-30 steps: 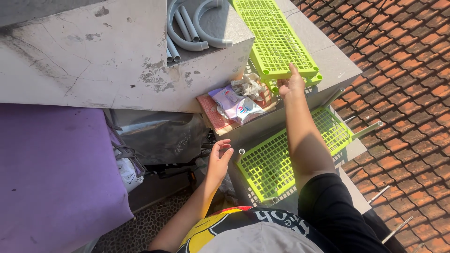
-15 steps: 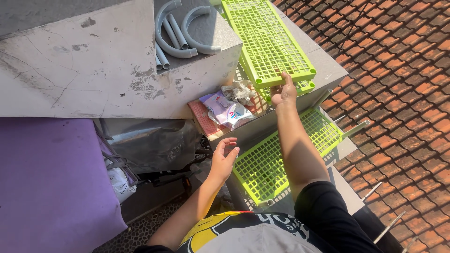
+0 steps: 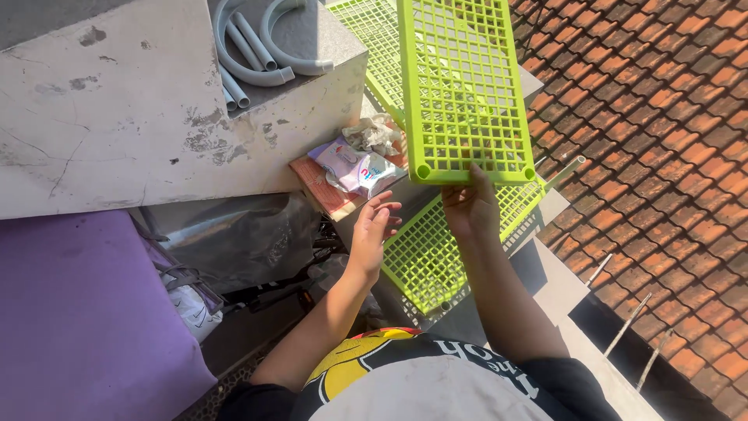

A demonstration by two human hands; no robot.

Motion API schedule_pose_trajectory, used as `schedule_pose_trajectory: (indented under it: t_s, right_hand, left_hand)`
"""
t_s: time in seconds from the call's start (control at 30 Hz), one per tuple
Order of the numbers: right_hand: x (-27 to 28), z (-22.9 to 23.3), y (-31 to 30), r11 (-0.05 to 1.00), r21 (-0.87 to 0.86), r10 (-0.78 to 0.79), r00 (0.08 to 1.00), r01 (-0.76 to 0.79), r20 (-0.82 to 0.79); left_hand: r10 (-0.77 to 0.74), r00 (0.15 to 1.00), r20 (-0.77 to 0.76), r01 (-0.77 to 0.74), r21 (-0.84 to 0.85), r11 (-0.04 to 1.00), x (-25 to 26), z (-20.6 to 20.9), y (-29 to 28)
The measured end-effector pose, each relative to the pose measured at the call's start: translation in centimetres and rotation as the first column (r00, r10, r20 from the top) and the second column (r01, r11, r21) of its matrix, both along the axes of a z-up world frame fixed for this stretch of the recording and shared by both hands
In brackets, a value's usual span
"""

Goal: Assembling a multi-tier green plastic shelf by attaching support poles and curved handles.

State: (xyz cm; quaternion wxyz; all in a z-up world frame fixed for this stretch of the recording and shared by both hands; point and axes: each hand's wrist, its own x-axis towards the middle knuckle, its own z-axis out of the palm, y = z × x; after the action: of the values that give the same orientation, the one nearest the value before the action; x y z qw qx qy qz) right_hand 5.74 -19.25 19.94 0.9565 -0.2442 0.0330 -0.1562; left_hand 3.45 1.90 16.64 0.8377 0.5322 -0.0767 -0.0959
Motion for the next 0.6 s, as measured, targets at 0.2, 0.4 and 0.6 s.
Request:
schedule_pose_trajectory:
  t_s: [0.2,0.4,0.6]
  right_hand:
    - [-12.8,1.0,4.9,0.998,-0.049,0.036,0.999,-0.037,-0.035]
    - [-18.6,-2.1,4.7,0.825,-0.564,0.115,0.987,-0.034,0.109]
    - [-22.9,-10.2,0.3,0.977,-0.163,0.079,0.942,-0.139,-0.326]
  left_hand:
    - [-0.294,0.955,0.043,0.290,-0.346,0.892,0.1,6.2,0.5]
    - [-0.448,0.893,0.038,0.428,-0.379,0.821,-1.1,7.5,0.5]
    - [-0.679,0.731,-0.074,0.622,-0.338,0.706,1.9,7.0,3.8]
